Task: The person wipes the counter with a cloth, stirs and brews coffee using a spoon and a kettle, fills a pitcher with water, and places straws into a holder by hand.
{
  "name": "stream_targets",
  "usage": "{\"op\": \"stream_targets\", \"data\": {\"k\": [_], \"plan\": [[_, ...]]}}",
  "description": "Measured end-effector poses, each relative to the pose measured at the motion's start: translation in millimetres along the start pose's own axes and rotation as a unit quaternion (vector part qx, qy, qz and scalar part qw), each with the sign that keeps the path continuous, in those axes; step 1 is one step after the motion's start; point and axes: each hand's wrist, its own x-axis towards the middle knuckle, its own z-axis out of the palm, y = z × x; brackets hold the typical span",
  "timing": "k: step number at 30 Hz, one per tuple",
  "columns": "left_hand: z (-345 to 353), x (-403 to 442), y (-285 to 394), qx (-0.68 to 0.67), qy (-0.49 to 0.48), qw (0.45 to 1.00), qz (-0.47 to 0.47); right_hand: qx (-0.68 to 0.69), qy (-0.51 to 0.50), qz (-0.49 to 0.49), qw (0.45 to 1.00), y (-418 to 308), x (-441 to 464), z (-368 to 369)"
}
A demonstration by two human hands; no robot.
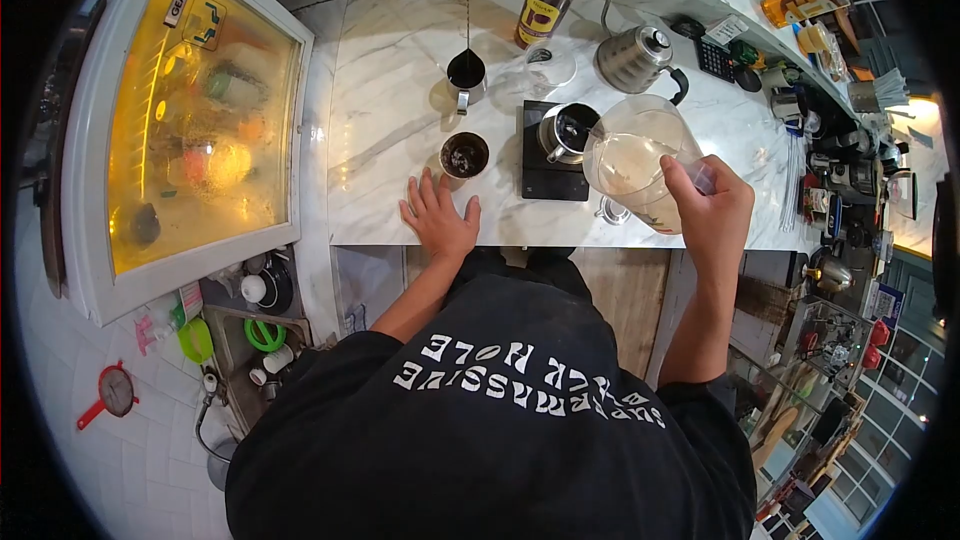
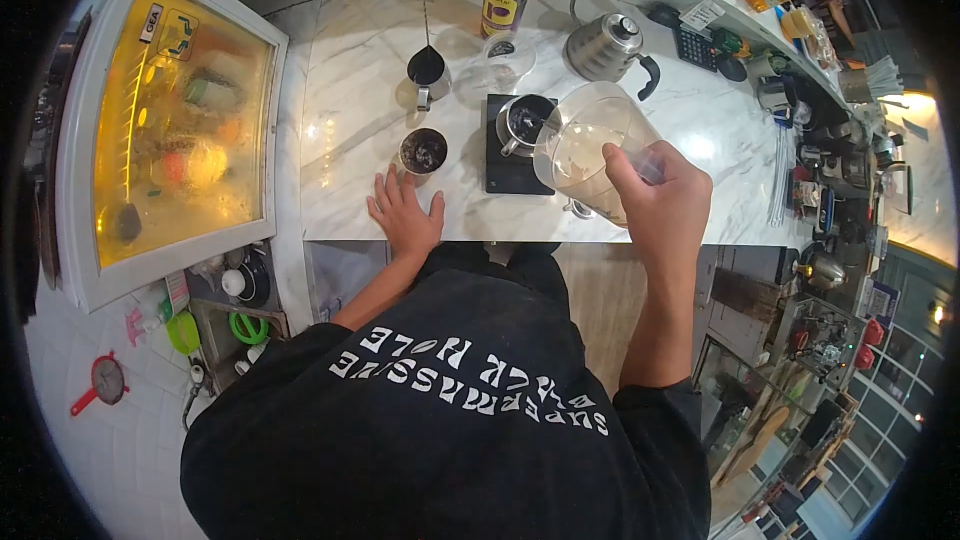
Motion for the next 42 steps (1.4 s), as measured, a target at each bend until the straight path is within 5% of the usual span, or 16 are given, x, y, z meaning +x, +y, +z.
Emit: {"op": "stream_targets", "data": {"k": [42], "plan": [[-0.9, -1.0, -0.2, -0.01, 0.008, 1.0, 0.004, -0.009, 0.011, -0.008, 1.0, -3.3, -12.9, -11.8]]}}
